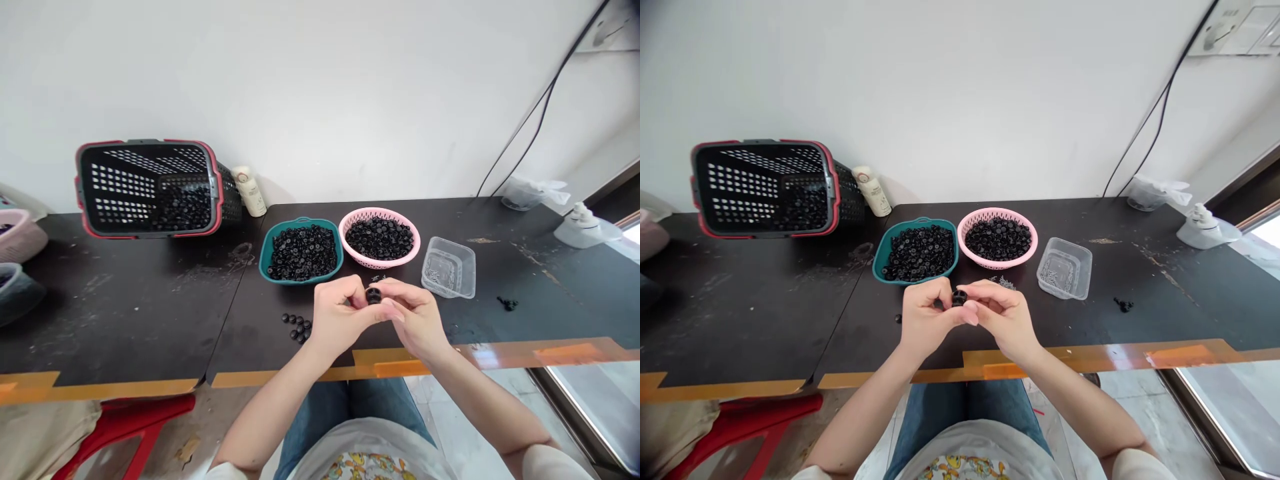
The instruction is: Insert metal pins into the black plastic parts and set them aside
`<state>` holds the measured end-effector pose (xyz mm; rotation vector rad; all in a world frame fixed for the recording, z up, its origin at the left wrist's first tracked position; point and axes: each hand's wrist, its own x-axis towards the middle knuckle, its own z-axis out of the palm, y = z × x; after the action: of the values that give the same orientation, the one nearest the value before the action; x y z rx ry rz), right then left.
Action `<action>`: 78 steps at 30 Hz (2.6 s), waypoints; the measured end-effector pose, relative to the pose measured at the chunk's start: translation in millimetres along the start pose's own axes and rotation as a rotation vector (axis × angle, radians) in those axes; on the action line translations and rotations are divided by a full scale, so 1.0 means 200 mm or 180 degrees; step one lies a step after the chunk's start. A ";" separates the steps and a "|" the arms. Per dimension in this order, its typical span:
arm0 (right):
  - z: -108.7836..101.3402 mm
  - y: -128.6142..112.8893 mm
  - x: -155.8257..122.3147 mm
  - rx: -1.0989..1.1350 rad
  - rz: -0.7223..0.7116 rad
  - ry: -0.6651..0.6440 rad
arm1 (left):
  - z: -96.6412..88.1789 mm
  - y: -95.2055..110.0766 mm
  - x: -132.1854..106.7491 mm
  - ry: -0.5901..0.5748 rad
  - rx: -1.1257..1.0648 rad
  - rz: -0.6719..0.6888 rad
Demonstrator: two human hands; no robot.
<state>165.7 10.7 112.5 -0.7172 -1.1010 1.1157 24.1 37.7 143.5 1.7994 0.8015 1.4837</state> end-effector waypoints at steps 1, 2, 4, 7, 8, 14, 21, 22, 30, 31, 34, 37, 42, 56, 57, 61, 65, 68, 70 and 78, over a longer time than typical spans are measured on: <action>-0.01 0.02 0.03 0.0153 0.0229 0.0016 | 0.00 -0.04 0.02 -0.0033 -0.0058 -0.0105; -0.02 0.04 0.06 0.0291 0.0449 0.0016 | 0.00 -0.08 0.04 -0.0037 -0.0051 -0.0177; -0.04 0.08 0.13 0.0514 0.0857 -0.0068 | 0.00 -0.15 0.06 0.0057 0.0098 -0.0207; -0.07 0.12 0.20 0.0782 0.1403 -0.0491 | 0.00 -0.24 0.08 0.0333 0.0488 -0.0009; -0.08 0.13 0.22 0.0873 0.1553 -0.0636 | 0.00 -0.27 0.08 0.0415 0.0614 0.0083; -0.09 0.25 0.28 0.1047 0.2074 -0.0662 | 0.01 -0.41 0.05 0.0639 0.0980 0.0398; -0.13 0.26 0.27 0.0928 0.1502 -0.0575 | -0.06 -0.43 0.04 -0.0182 0.0538 0.0428; -0.13 0.26 0.27 0.0954 0.1424 -0.0605 | -0.08 -0.43 0.04 -0.0400 0.0453 0.0486; -0.15 0.34 0.19 0.0097 0.0492 -0.0380 | -0.10 -0.50 -0.03 -0.0200 0.0486 0.0683; -0.15 0.35 0.18 -0.0169 0.0294 -0.0321 | -0.10 -0.50 -0.04 -0.0128 0.0494 0.0686; -0.15 0.34 0.16 -0.1066 -0.0412 -0.0179 | -0.09 -0.51 -0.05 0.0001 0.0589 0.0712; -0.14 0.33 0.15 -0.1578 -0.0899 -0.0036 | -0.09 -0.52 -0.05 0.0030 0.0669 0.0719; -0.12 0.34 0.14 -0.0892 -0.0211 -0.0016 | -0.10 -0.52 -0.06 0.0027 0.0778 0.0848; -0.10 0.32 0.14 -0.0145 0.0616 0.0027 | -0.08 -0.48 -0.07 0.0131 0.0486 0.0618; -0.10 0.32 0.14 -0.0211 0.0575 0.0078 | -0.08 -0.48 -0.07 0.0132 0.0502 0.0620; -0.11 0.31 0.14 -0.0333 0.0555 0.0044 | -0.08 -0.48 -0.07 0.0110 0.0538 0.0642; -0.13 0.28 0.16 -0.0740 0.0100 -0.0206 | -0.08 -0.49 -0.08 0.0107 0.0501 0.0589; -0.14 0.27 0.17 -0.1036 -0.0164 -0.0215 | -0.07 -0.49 -0.08 0.0114 0.0482 0.0575; -0.14 0.27 0.16 -0.1095 -0.0304 -0.0193 | -0.07 -0.48 -0.08 0.0125 0.0455 0.0590; -0.13 0.29 0.16 -0.0011 0.0815 -0.0128 | -0.08 -0.49 -0.08 0.0200 0.0638 0.0806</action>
<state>171.7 60.8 62.6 -0.8589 -1.0653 1.3500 0.3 84.6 57.1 2.0748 0.8003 1.6773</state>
